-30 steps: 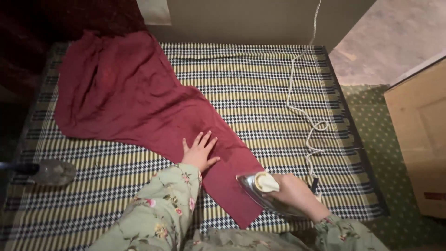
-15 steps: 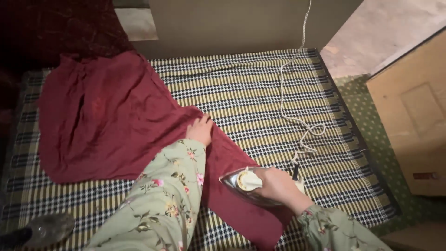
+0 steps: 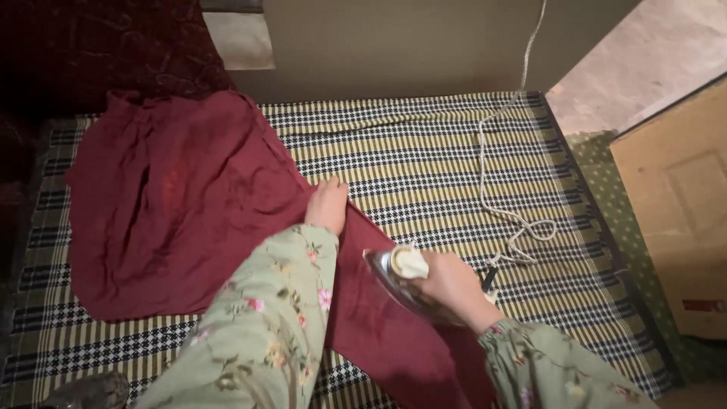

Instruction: Ironing a pair of maroon trousers on an ironing board using an electric iron and a spray bottle.

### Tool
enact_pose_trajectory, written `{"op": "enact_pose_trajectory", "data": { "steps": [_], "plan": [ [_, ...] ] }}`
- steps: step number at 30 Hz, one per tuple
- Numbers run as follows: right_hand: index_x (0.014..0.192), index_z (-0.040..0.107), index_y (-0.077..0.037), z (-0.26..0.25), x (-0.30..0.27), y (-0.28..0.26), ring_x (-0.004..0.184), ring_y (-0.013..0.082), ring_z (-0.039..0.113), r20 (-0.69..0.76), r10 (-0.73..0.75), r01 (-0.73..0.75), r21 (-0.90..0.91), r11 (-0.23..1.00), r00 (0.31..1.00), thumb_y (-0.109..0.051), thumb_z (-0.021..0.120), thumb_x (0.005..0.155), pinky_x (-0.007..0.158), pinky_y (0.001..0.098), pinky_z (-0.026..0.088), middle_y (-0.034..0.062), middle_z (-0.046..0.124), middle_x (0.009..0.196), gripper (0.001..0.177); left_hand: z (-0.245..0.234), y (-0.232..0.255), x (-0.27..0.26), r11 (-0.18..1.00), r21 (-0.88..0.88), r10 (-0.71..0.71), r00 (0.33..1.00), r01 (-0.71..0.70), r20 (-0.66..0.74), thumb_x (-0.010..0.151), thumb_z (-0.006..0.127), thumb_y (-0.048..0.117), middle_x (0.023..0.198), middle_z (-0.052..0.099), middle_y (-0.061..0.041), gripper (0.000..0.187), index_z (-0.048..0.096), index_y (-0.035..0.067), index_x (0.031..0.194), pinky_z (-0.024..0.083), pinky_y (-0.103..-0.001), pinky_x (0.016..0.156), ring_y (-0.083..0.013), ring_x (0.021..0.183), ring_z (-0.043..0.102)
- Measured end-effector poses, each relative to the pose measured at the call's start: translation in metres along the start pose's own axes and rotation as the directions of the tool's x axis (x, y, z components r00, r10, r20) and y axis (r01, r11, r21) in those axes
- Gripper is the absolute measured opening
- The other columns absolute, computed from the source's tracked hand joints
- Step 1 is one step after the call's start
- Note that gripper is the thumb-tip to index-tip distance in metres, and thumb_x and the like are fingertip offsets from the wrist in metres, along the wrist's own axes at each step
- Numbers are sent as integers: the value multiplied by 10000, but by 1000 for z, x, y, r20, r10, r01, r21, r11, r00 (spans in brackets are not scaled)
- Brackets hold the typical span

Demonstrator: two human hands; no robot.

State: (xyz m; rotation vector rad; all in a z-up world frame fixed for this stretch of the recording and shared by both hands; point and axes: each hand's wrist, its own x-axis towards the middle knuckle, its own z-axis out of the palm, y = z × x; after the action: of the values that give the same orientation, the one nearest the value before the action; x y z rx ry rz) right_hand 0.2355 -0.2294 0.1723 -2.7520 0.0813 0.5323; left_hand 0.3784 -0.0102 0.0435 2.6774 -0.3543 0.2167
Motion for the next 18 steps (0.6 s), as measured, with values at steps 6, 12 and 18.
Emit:
{"op": "enact_pose_trajectory", "data": {
  "steps": [6,12,18],
  "plan": [
    [961,746,-42,9,60,-6,826,386,727,-143,30,-21,67,998,989,-514,845,724,754,485,565,203,744,847,538,-17,19,-109,983,-100,155,988,-154,6,772,593,16,1430,490,-177,592,561,67,1361,419,-466,1111,-381,1339,475],
    [928,741,-14,26,74,13,792,362,747,-186,-36,66,159,985,982,-504,833,725,740,461,574,205,751,827,539,-29,-21,-143,971,227,44,991,-73,129,945,520,481,1648,288,38,625,411,334,1542,128,-733,1107,-281,1525,269],
    [1045,741,-117,-16,-66,-35,860,367,735,128,-75,56,142,988,989,-339,773,756,774,463,571,191,758,871,365,-34,-41,-138,952,296,-136,974,77,182,968,453,554,1643,234,122,617,326,400,1552,105,-724,1156,-181,1478,277]
  ]
}}
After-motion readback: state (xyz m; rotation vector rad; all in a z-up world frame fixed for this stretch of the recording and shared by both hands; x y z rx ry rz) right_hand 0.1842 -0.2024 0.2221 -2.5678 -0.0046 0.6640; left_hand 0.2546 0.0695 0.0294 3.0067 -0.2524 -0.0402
